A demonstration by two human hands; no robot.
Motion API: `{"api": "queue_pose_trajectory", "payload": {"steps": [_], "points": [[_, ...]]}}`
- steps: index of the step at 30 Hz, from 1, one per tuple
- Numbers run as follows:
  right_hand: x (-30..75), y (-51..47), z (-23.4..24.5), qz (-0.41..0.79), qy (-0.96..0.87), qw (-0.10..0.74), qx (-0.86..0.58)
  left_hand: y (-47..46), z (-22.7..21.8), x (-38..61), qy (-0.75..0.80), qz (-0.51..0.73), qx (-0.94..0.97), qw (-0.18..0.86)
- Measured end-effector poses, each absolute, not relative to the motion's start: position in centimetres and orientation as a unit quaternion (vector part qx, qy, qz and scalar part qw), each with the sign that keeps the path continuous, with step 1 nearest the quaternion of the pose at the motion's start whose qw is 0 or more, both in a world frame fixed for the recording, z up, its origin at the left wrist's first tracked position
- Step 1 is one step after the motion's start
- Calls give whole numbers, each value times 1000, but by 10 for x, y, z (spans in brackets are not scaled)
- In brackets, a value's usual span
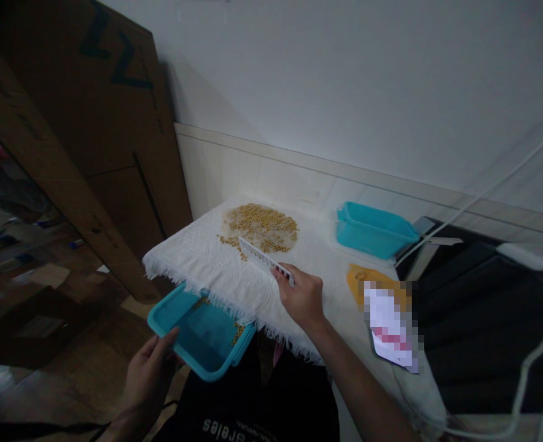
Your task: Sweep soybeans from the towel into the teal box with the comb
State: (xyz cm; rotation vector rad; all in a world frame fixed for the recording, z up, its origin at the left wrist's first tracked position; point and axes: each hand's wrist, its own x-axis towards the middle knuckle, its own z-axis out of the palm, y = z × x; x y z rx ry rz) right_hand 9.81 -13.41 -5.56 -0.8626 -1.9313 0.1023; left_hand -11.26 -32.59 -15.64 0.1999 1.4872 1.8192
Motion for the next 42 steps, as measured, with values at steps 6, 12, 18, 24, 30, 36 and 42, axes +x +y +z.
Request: {"api": "queue_pose_trajectory", "payload": {"steps": [6, 12, 18, 24, 30, 36, 42], "points": [[98, -134, -58, 47, -794, 488, -359, -327, -156, -112, 580, 716, 71, 381], [100, -139, -59, 30, -795, 487, -361, -327, -155, -113, 584, 713, 81, 379], [100, -144, -55, 37, -793, 493, -356, -326, -153, -112, 593, 708, 81, 375], [99, -146, -53, 59, -795, 486, -359, -327, -158, -114, 603, 702, 85, 369], [94, -140, -54, 58, -797, 486, -355, -326, -155, -113, 597, 707, 86, 369], [83, -133, -54, 108, -801, 479, -342, -326, -155, -115, 593, 707, 74, 377], [75, -129, -57, 180, -801, 472, -321, -325, -143, -114, 590, 715, 66, 369]]}}
